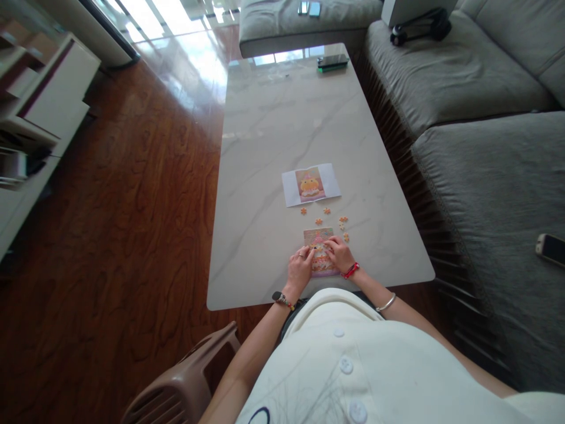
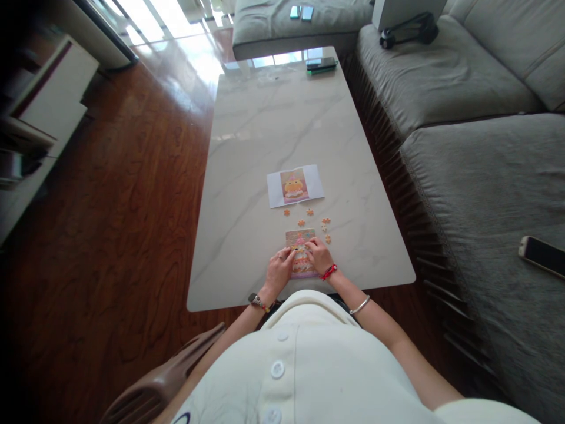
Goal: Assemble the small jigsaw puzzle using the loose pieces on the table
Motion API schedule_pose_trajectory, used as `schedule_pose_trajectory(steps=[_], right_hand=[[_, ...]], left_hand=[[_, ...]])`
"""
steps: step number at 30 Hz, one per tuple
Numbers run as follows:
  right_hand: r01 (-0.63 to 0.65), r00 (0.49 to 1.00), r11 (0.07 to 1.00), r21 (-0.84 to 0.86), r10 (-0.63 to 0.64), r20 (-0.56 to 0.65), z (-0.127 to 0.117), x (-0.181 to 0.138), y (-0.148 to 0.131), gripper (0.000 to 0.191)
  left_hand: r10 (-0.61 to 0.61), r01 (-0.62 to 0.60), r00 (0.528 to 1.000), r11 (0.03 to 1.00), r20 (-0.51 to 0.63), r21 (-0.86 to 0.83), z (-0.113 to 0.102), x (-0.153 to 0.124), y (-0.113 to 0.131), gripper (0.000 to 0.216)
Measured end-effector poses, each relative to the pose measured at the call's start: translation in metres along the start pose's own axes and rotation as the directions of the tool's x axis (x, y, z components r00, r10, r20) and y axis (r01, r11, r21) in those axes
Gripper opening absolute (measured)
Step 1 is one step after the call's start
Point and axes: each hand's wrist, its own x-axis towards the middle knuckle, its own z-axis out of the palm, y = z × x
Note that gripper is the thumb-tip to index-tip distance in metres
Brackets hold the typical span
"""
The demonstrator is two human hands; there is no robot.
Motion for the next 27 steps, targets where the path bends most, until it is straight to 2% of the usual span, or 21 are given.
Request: schedule_pose_trajectory(steps=[5,9,12,14,16,19,22,24,27], right_hand=[[-0.036,0.999,0.998,-0.045,0.036,0.016,-0.012,0.001,0.004,0.015],[0.064,0.990,0.990,-0.126,-0.047,0.132,-0.010,0.008,-0.007,0.018],[0.128,0.975,0.971,-0.202,-0.086,0.203,-0.004,0.014,-0.020,0.009],[0.148,0.970,0.959,-0.242,-0.093,0.222,-0.004,0.016,-0.024,0.010],[0.159,0.971,0.954,-0.252,-0.105,0.217,-0.009,0.017,-0.021,0.013],[0.115,0.986,0.965,-0.236,-0.083,0.144,-0.023,0.017,-0.008,0.009],[0.096,0.990,0.967,-0.235,-0.068,0.122,-0.033,0.019,0.002,0.020],[0.144,0.978,0.958,-0.246,-0.100,0.182,-0.031,0.022,0.002,0.021],[0.203,0.956,0.938,-0.281,-0.127,0.266,-0.020,0.027,-0.006,0.011]], left_hand=[[-0.021,0.021,1.000,1.000,-0.004,-0.013,-0.008,0.006,0.004,0.026],[-0.021,0.021,1.000,0.999,-0.008,-0.037,-0.009,0.010,0.004,0.023],[-0.023,0.022,1.000,0.999,-0.014,-0.040,-0.007,0.011,0.002,0.025],[-0.033,0.033,0.999,0.999,-0.021,-0.038,-0.006,0.011,0.001,0.027],[-0.035,0.034,0.999,0.999,-0.023,-0.035,-0.006,0.011,0.000,0.028],[-0.029,0.029,0.999,0.999,-0.025,-0.029,-0.006,0.013,-0.001,0.028],[-0.041,0.040,0.999,0.999,-0.029,-0.021,-0.005,0.016,-0.001,0.027],[-0.053,0.053,0.998,0.998,-0.033,-0.017,-0.005,0.019,-0.001,0.027],[-0.078,0.077,0.996,0.997,-0.039,-0.021,-0.007,0.025,-0.003,0.025]])
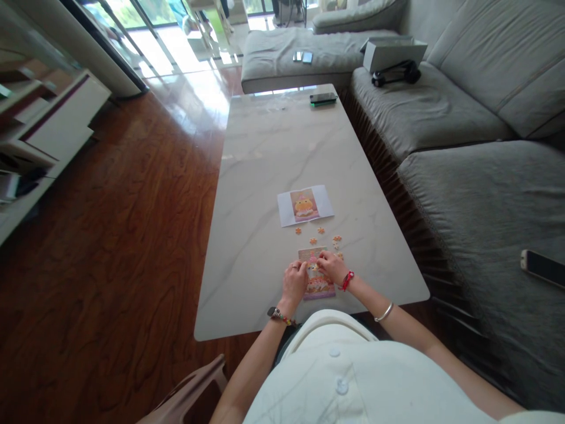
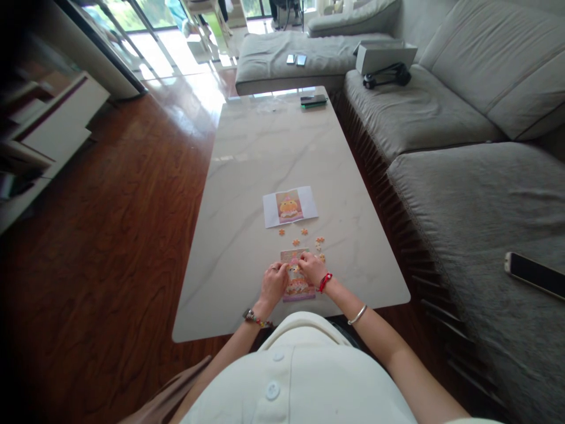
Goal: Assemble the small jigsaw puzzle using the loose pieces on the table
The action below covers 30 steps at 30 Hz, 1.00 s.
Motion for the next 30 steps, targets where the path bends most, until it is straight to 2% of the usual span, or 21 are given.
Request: schedule_pose_trajectory(steps=[3,6,10,13,16,19,22,25,27,30], right_hand=[[0.014,0.999,1.000,-0.014,-0.014,0.034,0.003,0.005,-0.008,0.007],[0.005,1.000,0.999,0.045,-0.004,-0.012,-0.002,-0.001,-0.002,0.007],[-0.128,0.972,0.988,0.085,0.142,-0.190,-0.015,-0.021,0.030,0.010],[-0.256,0.931,0.967,0.014,0.251,-0.264,-0.021,-0.034,0.056,0.016],[-0.278,0.925,0.958,-0.068,0.247,-0.290,-0.019,-0.039,0.068,0.021],[-0.230,0.939,0.972,-0.042,0.211,-0.272,-0.014,-0.041,0.070,0.021],[-0.217,0.935,0.975,0.041,0.219,-0.279,-0.011,-0.041,0.072,0.018],[-0.269,0.893,0.956,0.112,0.292,-0.342,-0.011,-0.040,0.076,0.016],[-0.289,0.874,0.946,0.146,0.323,-0.363,-0.012,-0.036,0.077,0.017],[-0.262,0.893,0.949,0.176,0.308,-0.328,-0.012,-0.029,0.071,0.015]], left_hand=[[-0.032,0.031,0.999,0.999,-0.029,-0.020,-0.004,0.012,-0.001,0.023],[-0.010,0.008,0.999,0.999,-0.040,-0.054,-0.009,0.036,0.005,0.023],[0.187,-0.182,0.982,0.976,0.032,-0.117,-0.007,0.079,0.031,0.021],[0.303,-0.288,0.949,0.947,0.090,-0.144,0.001,0.103,0.053,0.019],[0.338,-0.323,0.930,0.939,0.144,-0.116,0.011,0.110,0.064,0.016],[0.343,-0.332,0.928,0.939,0.146,-0.091,0.016,0.107,0.065,0.019],[0.284,-0.259,0.949,0.949,0.136,-0.178,0.017,0.105,0.060,0.018],[0.138,-0.097,0.982,0.954,0.127,-0.285,0.017,0.108,0.054,0.017],[0.081,-0.040,0.989,0.951,0.123,-0.306,0.019,0.113,0.048,0.019],[0.046,-0.008,0.993,0.949,0.111,-0.315,0.021,0.118,0.041,0.018]])
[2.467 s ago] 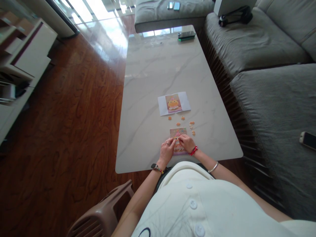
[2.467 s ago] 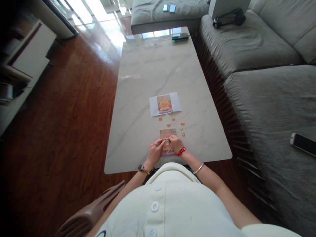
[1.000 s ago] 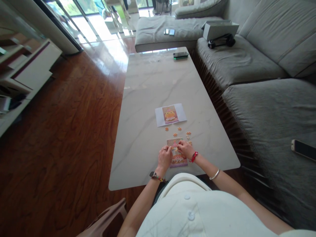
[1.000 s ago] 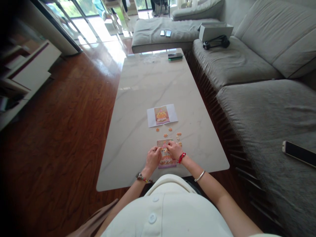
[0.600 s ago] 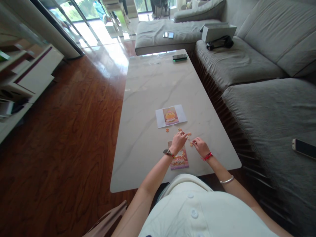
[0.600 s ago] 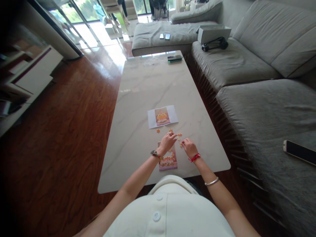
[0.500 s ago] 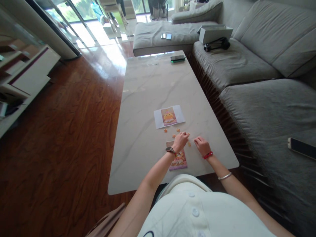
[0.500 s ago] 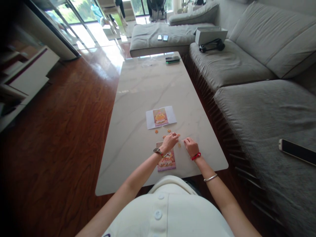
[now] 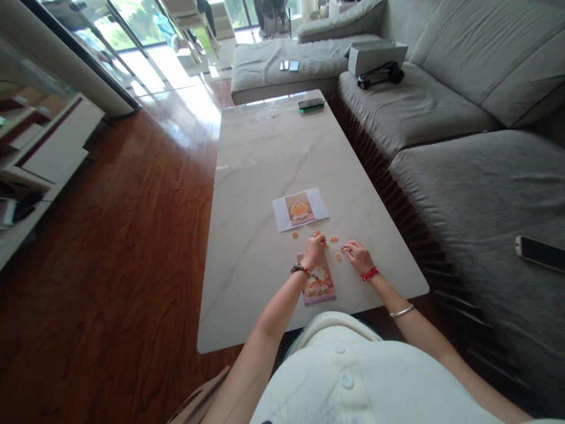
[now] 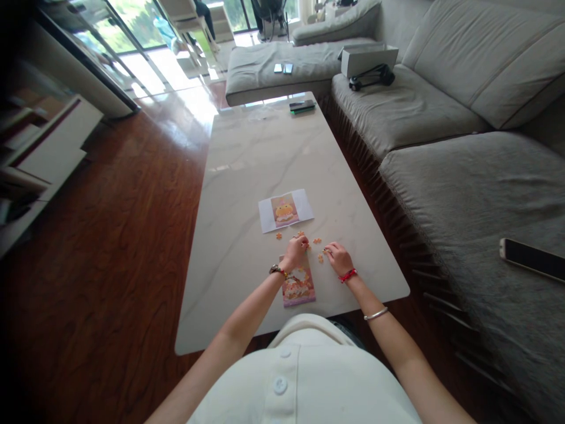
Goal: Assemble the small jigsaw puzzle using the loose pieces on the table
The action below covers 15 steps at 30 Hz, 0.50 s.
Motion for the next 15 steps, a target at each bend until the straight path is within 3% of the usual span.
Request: schedule_pose_trajectory(steps=[4,8,15], right_hand=[[0.049,0.995,0.999,0.005,-0.050,0.081,0.007,0.004,-0.015,0.013],[0.020,0.997,0.998,-0.061,-0.015,0.069,0.018,0.012,-0.028,0.016],[0.044,0.986,0.979,-0.198,-0.010,0.169,0.028,0.038,-0.040,0.005]], left_hand=[[-0.035,0.034,0.998,0.999,-0.048,-0.017,-0.001,0.001,-0.001,0.020],[-0.056,0.051,0.993,0.997,-0.106,-0.052,-0.010,-0.008,-0.003,0.021],[-0.112,0.091,0.970,0.990,-0.215,-0.104,-0.036,-0.064,-0.034,0.019]])
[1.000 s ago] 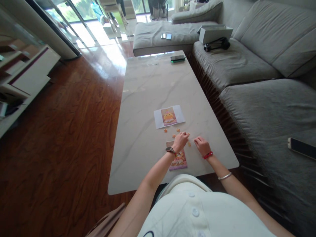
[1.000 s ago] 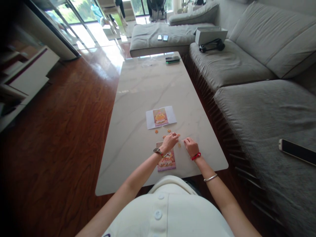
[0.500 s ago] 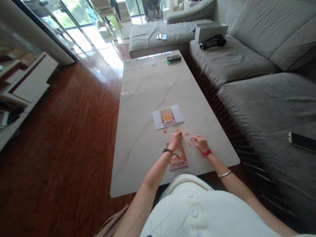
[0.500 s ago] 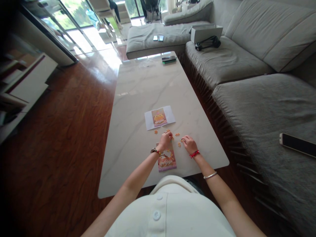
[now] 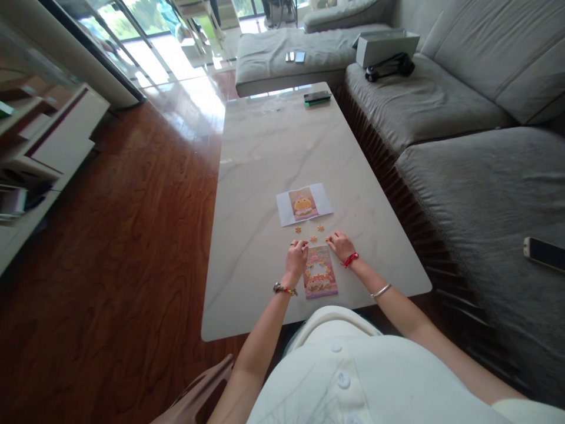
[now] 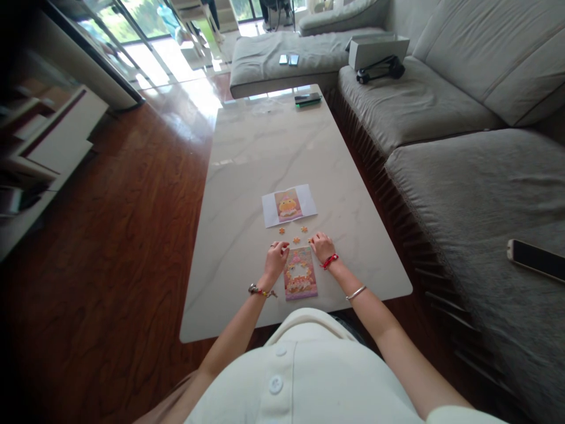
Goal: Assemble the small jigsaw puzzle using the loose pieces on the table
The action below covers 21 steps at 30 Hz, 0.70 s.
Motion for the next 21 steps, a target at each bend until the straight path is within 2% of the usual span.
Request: schedule_pose_trajectory(steps=[4,6,10,16,21], right_hand=[[0.056,0.998,0.997,0.046,-0.057,0.023,-0.006,-0.006,0.000,0.006],[0.145,0.987,0.981,0.132,-0.152,0.050,-0.008,-0.016,-0.003,0.005],[0.303,0.931,0.918,0.257,-0.343,0.125,-0.005,-0.036,-0.017,0.007],[0.252,0.952,0.943,0.218,-0.282,0.119,-0.002,-0.047,-0.027,0.017],[0.241,0.961,0.956,0.168,-0.259,0.093,-0.003,-0.049,-0.033,0.010]], left_hand=[[-0.068,0.068,0.998,0.998,0.000,0.012,-0.016,-0.036,-0.014,0.018],[-0.066,0.066,0.998,0.998,0.008,0.012,-0.018,-0.052,-0.016,0.018],[-0.029,0.029,0.998,1.000,0.060,-0.005,-0.010,-0.075,-0.014,0.020],[0.005,-0.006,0.997,1.000,0.075,0.017,0.009,-0.076,-0.006,0.024],[0.052,-0.059,0.993,0.996,0.108,0.063,0.017,-0.059,0.003,0.023]])
